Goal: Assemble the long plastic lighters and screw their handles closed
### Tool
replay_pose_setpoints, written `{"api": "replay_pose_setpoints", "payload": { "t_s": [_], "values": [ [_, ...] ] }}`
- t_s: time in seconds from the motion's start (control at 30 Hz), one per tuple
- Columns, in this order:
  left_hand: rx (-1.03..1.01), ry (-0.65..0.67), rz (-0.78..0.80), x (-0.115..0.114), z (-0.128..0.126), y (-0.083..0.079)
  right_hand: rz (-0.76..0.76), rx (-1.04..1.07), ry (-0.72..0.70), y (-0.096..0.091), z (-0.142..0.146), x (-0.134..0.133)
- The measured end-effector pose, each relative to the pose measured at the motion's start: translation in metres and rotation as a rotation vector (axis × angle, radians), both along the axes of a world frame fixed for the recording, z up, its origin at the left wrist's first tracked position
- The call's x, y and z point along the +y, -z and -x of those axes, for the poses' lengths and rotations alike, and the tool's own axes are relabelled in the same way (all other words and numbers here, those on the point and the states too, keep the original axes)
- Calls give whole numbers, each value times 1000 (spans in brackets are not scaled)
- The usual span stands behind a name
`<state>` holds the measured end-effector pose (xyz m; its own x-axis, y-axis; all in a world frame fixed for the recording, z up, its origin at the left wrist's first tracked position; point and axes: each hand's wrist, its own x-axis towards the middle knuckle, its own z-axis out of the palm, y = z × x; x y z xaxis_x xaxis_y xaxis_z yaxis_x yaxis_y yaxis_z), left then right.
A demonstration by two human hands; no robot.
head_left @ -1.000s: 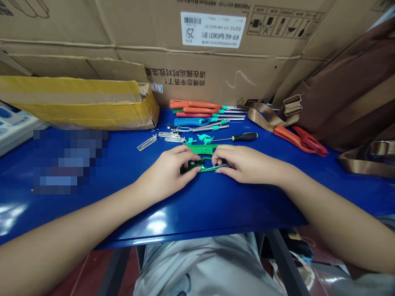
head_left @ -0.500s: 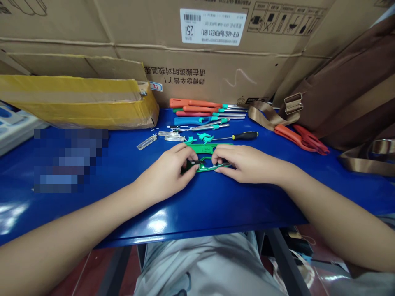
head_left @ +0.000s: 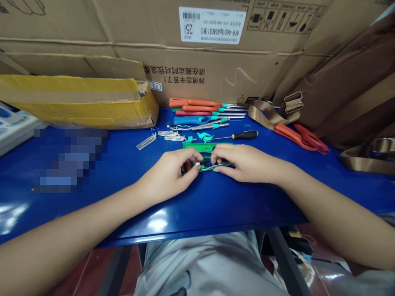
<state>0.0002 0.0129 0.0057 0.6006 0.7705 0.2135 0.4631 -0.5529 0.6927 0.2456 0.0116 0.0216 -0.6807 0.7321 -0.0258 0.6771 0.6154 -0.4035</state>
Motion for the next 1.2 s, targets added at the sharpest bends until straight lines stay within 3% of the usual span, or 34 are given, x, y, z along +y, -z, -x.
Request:
{"api": "replay_pose_setpoints", "payload": {
  "t_s": [0.67,0.9,1.2],
  "values": [
    [-5,-15,223,1,-2,-3,-5,10,16,-1,2,-1],
    [10,6,77,-2,-2,4,-8,-2,11,-2,1,-1],
    [-31,-15,89,1,-3,3,1,13,9,-2,2,-1]
  ]
}}
